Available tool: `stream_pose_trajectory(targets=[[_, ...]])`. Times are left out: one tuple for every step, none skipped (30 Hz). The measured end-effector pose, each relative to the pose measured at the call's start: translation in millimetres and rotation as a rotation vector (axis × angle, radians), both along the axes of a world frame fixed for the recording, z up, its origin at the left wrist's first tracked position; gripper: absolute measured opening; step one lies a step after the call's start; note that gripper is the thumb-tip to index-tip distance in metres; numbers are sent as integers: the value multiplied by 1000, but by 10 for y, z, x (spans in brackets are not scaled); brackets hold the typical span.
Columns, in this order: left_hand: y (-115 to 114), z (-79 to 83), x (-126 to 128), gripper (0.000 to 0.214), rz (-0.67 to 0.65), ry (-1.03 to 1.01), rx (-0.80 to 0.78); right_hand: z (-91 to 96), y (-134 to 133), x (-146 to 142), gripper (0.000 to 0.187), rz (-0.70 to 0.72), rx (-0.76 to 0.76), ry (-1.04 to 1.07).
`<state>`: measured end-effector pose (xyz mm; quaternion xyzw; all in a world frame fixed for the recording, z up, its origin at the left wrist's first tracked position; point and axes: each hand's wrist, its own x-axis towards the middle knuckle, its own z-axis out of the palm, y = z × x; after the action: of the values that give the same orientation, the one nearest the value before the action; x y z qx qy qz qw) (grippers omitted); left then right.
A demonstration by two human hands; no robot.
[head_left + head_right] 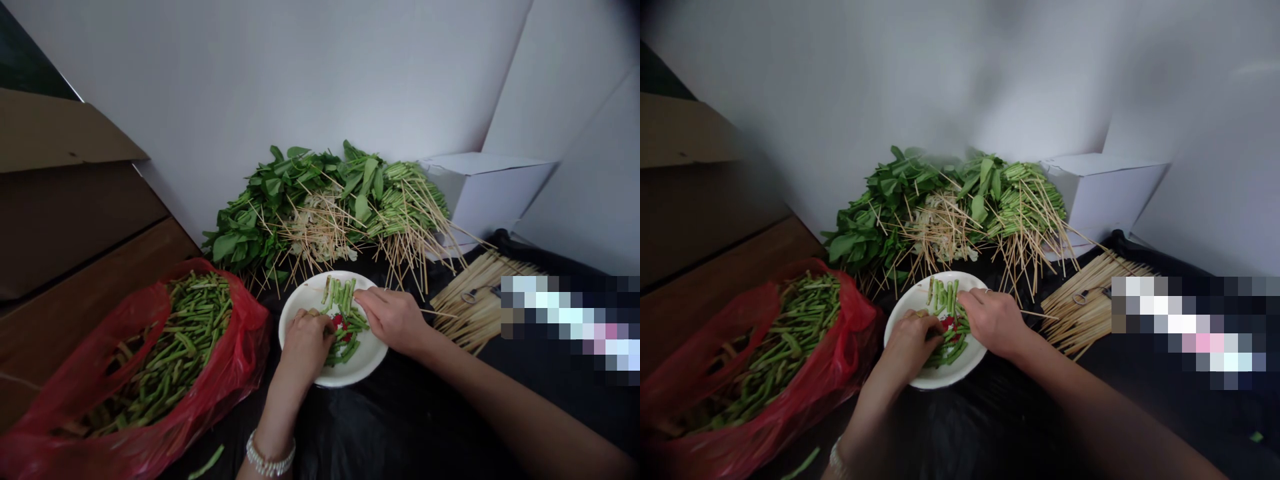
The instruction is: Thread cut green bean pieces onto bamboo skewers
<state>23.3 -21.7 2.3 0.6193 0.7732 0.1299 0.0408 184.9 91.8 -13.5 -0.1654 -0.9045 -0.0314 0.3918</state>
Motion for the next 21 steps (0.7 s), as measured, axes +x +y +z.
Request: stream_pose_trajectory(targets=[[1, 0, 0, 9, -13, -4, 2, 0, 0, 0, 25, 1, 0, 1], [0, 0, 0, 9, -23, -10, 1, 1, -1, 0, 25, 3, -1, 0], [0, 1, 2, 10, -30, -17, -2, 3, -2, 1, 25, 5, -4, -2], [-2, 2, 3, 11, -33, -27, -5, 6, -4, 1, 25, 6, -7, -4], [-2, 2, 2, 12, -30, -40, -4, 11, -6, 2, 25, 5, -8, -4], [-1, 3, -1, 12, -27, -58, 4, 16, -8, 3, 25, 4, -8, -2], [1, 2, -6, 13, -22, -85, 25, 21, -10, 5, 25, 2, -6, 1], [6, 1, -14, 13, -14, -121, 56, 27, -11, 6, 25, -1, -2, 6], [12, 1, -24, 15, -3, -163, 95, 31, -12, 8, 25, -2, 1, 11], [21, 0, -37, 17, 12, -207, 141, 34, -11, 10, 26, -3, 1, 18], [30, 1, -50, 20, 31, -250, 190, 35, -10, 11, 26, -3, -5, 24], [39, 2, -63, 21, 57, -297, 242, 33, -7, 13, 27, -3, -14, 30], [48, 6, -76, 22, 88, -353, 298, 30, -4, 15, 27, -4, -26, 37], [56, 11, -88, 22, 116, -429, 355, 26, 0, 17, 27, -3, -38, 45], [63, 18, -99, 21, 143, -530, 414, 21, 4, 18, 26, -1, -48, 52], [68, 27, -111, 21, 169, -654, 472, 16, 8, 20, 26, 2, -55, 59], [71, 37, -123, 21, 193, -792, 526, 11, 11, 21, 25, 6, -61, 64], [73, 47, -136, 23, 215, -935, 574, 8, 13, 22, 25, 10, -64, 68], [73, 57, -151, 25, 237, -1074, 617, 7, 13, 22, 25, 13, -66, 70], [73, 67, -167, 27, 259, -1204, 653, 7, 12, 22, 25, 15, -67, 71], [72, 75, -183, 29, 280, -1323, 683, 8, 10, 22, 25, 16, -68, 70]])
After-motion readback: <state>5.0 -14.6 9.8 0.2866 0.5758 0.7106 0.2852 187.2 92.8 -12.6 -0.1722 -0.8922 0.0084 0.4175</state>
